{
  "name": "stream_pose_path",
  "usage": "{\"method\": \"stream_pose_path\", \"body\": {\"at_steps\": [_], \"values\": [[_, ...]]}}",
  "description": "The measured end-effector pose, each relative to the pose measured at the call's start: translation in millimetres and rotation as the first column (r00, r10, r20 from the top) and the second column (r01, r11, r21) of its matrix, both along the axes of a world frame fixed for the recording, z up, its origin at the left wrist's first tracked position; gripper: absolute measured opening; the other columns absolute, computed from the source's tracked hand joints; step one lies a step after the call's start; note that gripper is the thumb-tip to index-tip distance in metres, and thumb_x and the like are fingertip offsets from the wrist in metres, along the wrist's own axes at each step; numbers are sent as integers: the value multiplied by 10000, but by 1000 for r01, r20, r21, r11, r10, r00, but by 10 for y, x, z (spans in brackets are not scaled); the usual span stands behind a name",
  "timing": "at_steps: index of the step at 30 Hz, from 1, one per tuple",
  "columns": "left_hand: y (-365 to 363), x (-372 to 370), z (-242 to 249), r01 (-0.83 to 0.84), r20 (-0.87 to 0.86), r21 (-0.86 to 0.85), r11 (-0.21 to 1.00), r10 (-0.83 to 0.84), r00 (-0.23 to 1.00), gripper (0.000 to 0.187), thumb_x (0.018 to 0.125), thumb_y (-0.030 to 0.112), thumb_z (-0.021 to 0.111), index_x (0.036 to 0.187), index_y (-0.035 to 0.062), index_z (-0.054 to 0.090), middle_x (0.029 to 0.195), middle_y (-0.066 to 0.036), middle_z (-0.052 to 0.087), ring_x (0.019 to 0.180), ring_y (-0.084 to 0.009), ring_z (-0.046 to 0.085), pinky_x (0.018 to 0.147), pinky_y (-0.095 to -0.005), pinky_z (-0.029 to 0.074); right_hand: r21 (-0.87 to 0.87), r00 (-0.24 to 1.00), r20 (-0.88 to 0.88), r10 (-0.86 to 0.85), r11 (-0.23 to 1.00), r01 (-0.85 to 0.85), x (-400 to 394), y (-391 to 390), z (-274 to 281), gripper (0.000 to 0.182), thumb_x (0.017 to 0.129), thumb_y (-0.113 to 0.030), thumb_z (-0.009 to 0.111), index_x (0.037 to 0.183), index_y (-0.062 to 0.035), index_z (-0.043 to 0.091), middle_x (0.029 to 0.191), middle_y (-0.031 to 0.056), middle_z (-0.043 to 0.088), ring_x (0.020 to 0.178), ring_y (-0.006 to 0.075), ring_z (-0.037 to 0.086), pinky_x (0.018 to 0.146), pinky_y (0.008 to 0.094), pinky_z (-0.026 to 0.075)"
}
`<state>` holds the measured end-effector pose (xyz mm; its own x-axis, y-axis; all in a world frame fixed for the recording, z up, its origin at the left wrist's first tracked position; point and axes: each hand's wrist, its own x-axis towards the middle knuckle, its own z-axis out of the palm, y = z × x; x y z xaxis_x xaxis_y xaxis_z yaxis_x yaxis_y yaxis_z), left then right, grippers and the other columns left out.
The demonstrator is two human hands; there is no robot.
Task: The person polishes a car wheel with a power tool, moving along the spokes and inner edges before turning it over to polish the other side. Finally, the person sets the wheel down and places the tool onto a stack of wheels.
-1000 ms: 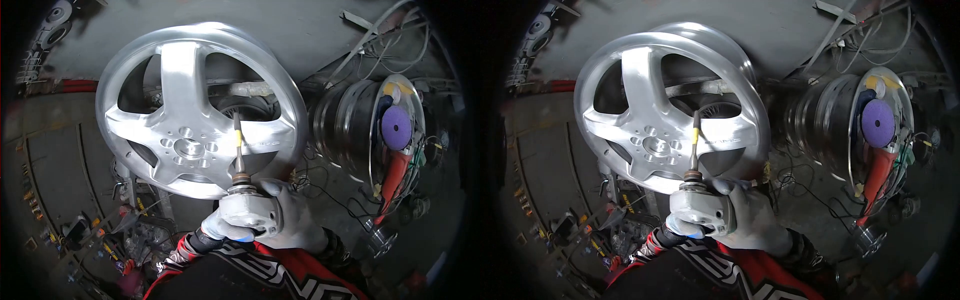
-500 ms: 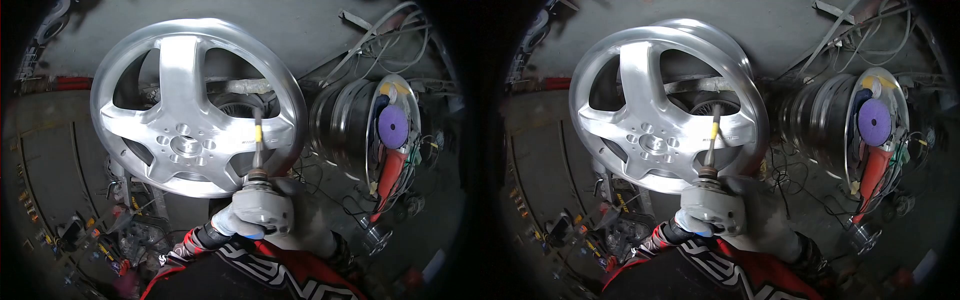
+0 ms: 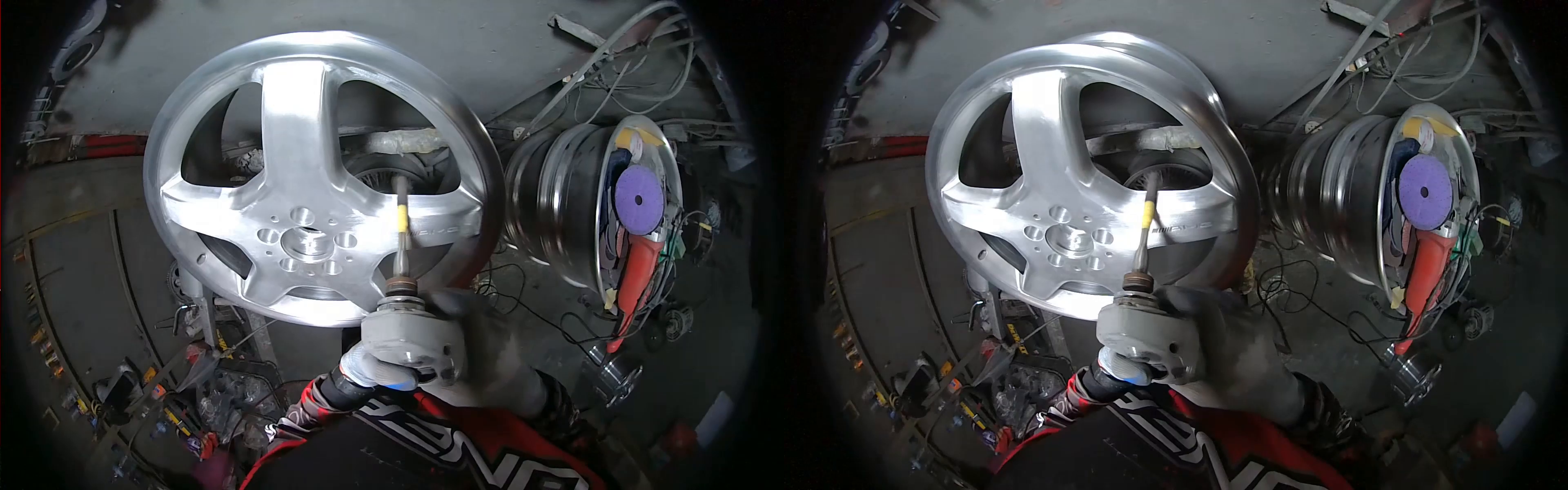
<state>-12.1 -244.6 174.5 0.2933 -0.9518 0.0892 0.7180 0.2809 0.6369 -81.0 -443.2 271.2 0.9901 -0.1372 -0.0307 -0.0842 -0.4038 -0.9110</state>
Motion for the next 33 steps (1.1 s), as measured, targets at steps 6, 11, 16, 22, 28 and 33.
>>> {"method": "stream_pose_path", "body": {"at_steps": [6, 11, 16, 22, 28, 33], "values": [[75, -124, -21, 72, -312, 187, 980, -10, 950, 748, 908, 224, 750, 1519, 47, 358, 1474, -196, 486, 1329, -349, 545, 1094, -521, 483, -37, 998, -53, 18, 999, -20, -11, -16, 13, 729, 722, -203, 853, 1332, 0, 510, 1224, 186, 674, 1039, 355, 691, 919, 433, 523], [127, -206, -118, -22, -218, 238, 971, 75, 973, 547, 991, 306, 612, 1447, 53, 447, 1404, -179, 533, 1246, -317, 599, 992, -488, 535, -45, 991, 132, -18, 999, 24, -61, 29, -125, 721, 737, -205, 842, 1329, 20, 497, 1221, 184, 672, 1032, 349, 691, 928, 433, 520], [-88, -85, -34, -110, -42, 212, 971, 121, 992, 548, 965, 334, 665, 1386, 31, 489, 1319, -162, 582, 1135, -291, 657, 915, -467, 568, -72, 999, 8, 39, 997, -38, -25, -23, -25, 733, 751, -213, 833, 1314, 81, 466, 1238, 191, 660, 1032, 341, 692, 927, 422, 520], [-144, 0, 234, 13, -567, 242, 970, 131, 814, 549, 968, 294, 666, 1399, 25, 456, 1365, -190, 529, 1240, -301, 595, 1009, -458, 547, -312, 982, 68, 179, 938, -150, -7, -3, -85, 752, 747, -216, 821, 1288, 145, 442, 1138, 211, 635, 961, 332, 688, 847, 421, 547], [-64, -130, 75, -119, -458, 220, 968, 210, 864, 741, 639, 72, 872, 1312, -58, 590, 1395, -198, 533, 1249, -299, 572, 1026, -427, 516, -287, 990, 20, 139, 949, -127, -61, -4, -104, 800, 696, -221, 891, 1311, 74, 473, 1197, 192, 626, 1023, 339, 690, 882, 409, 564], [-337, -115, 218, 40, -500, 206, 978, 70, 863, 857, 759, 143, 882, 1448, -39, 405, 1311, -167, 575, 1169, -278, 634, 961, -401, 555, -194, 994, 90, 61, 980, -43, -136, -191, -68, 792, 720, -259, 902, 1321, 52, 491, 1189, 203, 655, 1058, 346, 695, 902, 399, 566]]}}
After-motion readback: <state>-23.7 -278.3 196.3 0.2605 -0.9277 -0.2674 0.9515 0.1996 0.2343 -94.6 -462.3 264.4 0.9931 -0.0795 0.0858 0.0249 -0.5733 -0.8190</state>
